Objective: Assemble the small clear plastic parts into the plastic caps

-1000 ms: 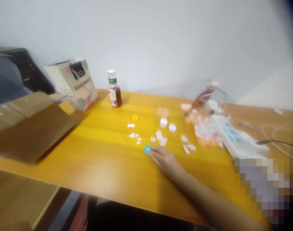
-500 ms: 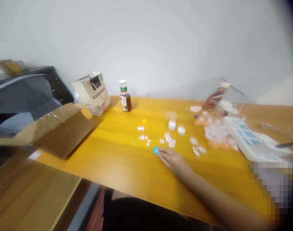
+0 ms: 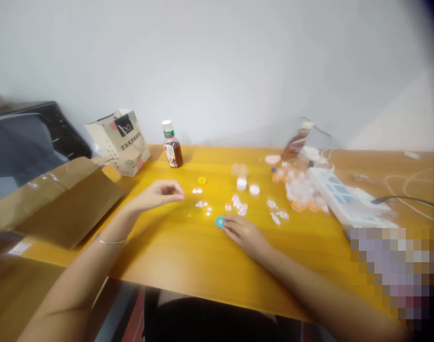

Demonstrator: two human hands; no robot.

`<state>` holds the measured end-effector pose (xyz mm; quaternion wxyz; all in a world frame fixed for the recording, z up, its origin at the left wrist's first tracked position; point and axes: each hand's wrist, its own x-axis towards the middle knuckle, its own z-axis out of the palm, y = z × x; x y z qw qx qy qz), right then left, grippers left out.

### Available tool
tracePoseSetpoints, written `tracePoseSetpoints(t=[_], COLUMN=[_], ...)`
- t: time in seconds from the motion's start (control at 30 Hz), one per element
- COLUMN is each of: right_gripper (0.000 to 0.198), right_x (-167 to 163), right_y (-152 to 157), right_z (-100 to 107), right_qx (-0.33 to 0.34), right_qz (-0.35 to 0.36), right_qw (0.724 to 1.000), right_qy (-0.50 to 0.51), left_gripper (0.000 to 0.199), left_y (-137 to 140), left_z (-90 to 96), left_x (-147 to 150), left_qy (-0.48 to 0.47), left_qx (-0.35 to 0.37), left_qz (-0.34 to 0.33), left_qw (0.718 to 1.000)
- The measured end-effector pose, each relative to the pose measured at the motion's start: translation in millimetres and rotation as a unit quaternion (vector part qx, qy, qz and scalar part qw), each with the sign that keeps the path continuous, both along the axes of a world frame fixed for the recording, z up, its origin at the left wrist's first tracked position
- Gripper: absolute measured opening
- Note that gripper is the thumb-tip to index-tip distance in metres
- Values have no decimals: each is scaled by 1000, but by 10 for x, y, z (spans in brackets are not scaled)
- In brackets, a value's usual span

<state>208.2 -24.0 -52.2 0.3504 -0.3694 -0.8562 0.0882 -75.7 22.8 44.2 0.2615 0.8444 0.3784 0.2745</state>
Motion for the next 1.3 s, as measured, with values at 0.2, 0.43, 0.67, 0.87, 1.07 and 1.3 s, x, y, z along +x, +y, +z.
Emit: tracePoseSetpoints(t=[0.2, 0.43, 0.67, 0.87, 1.07, 1.3], right_gripper=[15, 19, 31, 32, 21, 22], right_x=[2, 8, 5, -9, 5, 9], right_y=[25, 32, 38, 90, 109, 118], right_z=[-19, 6, -2, 12, 20, 3], right_qx=[-12, -65, -96, -103, -128, -124], right_qz=[4, 2, -35, -38, -18, -16], right_qw=[1000, 997, 994, 993, 991, 991], right_qy=[18, 38, 40, 30, 43, 55], left_gripper=[22, 12, 12, 14, 17, 20], left_y=[267, 342, 305, 102, 96, 88], left_z=[-423, -639, -494, -452, -601, -726], left_x=[370, 409, 391, 635, 836, 866], left_qy=[115, 121, 199, 138, 64, 81], left_qx=[-57, -59, 40, 72, 71, 177], left_qz=[-7, 8, -48, -128, -167, -190], left_qw=[992, 991, 978, 980, 981, 962])
